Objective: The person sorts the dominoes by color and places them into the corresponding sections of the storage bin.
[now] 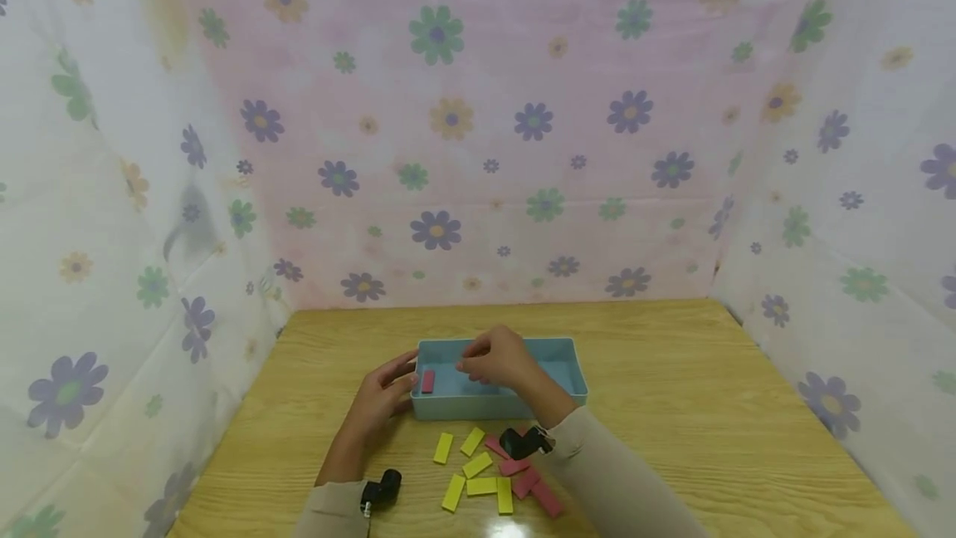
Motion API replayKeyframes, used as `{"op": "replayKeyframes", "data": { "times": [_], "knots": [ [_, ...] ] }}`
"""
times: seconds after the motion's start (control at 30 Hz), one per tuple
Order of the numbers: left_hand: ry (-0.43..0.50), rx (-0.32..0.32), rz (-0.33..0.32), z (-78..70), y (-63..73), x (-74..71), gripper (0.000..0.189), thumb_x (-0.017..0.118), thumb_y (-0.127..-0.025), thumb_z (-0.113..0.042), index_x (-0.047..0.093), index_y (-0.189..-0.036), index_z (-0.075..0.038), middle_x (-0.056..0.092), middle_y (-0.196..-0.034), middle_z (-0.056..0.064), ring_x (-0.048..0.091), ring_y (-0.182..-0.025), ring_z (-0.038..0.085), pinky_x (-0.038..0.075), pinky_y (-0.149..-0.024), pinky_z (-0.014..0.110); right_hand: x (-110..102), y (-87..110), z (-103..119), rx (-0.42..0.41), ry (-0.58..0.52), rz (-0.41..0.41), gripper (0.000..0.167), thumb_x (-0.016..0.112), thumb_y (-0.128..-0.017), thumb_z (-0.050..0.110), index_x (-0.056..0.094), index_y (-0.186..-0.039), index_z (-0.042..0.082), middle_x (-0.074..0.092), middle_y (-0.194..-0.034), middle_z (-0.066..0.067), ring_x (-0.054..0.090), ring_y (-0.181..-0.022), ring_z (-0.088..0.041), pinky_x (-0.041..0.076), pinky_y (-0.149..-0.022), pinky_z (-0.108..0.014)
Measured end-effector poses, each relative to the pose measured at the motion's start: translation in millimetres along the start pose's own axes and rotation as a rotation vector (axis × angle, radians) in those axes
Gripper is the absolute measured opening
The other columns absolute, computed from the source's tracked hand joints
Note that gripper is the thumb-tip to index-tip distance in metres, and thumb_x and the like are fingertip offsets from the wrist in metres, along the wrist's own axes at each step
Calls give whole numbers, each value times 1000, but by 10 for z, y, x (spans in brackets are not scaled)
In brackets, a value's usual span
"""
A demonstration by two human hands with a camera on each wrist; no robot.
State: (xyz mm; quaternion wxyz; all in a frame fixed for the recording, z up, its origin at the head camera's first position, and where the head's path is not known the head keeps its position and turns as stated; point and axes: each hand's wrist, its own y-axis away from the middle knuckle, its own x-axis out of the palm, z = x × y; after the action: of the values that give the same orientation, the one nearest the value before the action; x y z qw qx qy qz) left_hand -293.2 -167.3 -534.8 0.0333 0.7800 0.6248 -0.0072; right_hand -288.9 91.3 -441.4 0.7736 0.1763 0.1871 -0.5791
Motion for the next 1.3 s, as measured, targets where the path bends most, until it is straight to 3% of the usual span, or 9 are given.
{"op": "replayKeyframes", "data": {
  "times": [0.27, 0.63, 0.73, 0.9, 1.07, 1.3],
  "knots": [
    [-8, 4, -24, 11, -1, 2, 52, 66, -102, -21, 54, -153, -21, 53, -154, 17, 54, -138, 39, 58, -98, 52, -67, 312, -121, -43, -48, -7, 29, 79, -93, 24, 76, -114, 4, 76, -96, -6, 75, -85, -27, 64, -76, -45],
    [-19, 17, -17, -8, 18, 4, 49, 64, -104, -20, 55, -152, -20, 54, -152, 19, 56, -137, 40, 58, -98, 51, -218, 690, -338, -44, -112, -63, 29, 78, -93, 24, 77, -115, 6, 74, -103, -9, 74, -88, -30, 64, -75, -43],
    [-28, 17, -17, -11, 18, -3, 49, 64, -104, -20, 55, -152, -21, 54, -152, 18, 56, -136, 40, 58, -98, 51, -261, 750, -413, -48, -111, -46, 30, 78, -93, 26, 77, -115, 6, 74, -105, -8, 73, -89, -27, 64, -76, -44],
    [-26, 21, -13, -1, -5, -4, 49, 63, -104, -19, 54, -152, -19, 53, -152, 19, 56, -136, 40, 58, -98, 50, -322, 810, -535, -71, -73, -6, 33, 78, -93, 28, 77, -115, 3, 77, -107, -7, 72, -95, -18, 62, -75, -35],
    [-26, 22, -9, 10, -15, 4, 49, 61, -105, -16, 54, -152, -19, 52, -153, 20, 55, -137, 40, 58, -98, 50, -383, 849, -667, -58, -36, 27, 35, 77, -94, 29, 76, -118, 4, 77, -110, -5, 71, -102, -19, 61, -83, -35],
    [-21, 25, -25, 2, -5, 15, 49, 62, -104, -15, 54, -152, -18, 52, -153, 20, 55, -137, 42, 58, -98, 52, -484, 879, -799, -61, -48, 111, 36, 76, -95, 25, 74, -122, 1, 75, -117, -17, 71, -105, -24, 61, -82, -34]
  ]
}}
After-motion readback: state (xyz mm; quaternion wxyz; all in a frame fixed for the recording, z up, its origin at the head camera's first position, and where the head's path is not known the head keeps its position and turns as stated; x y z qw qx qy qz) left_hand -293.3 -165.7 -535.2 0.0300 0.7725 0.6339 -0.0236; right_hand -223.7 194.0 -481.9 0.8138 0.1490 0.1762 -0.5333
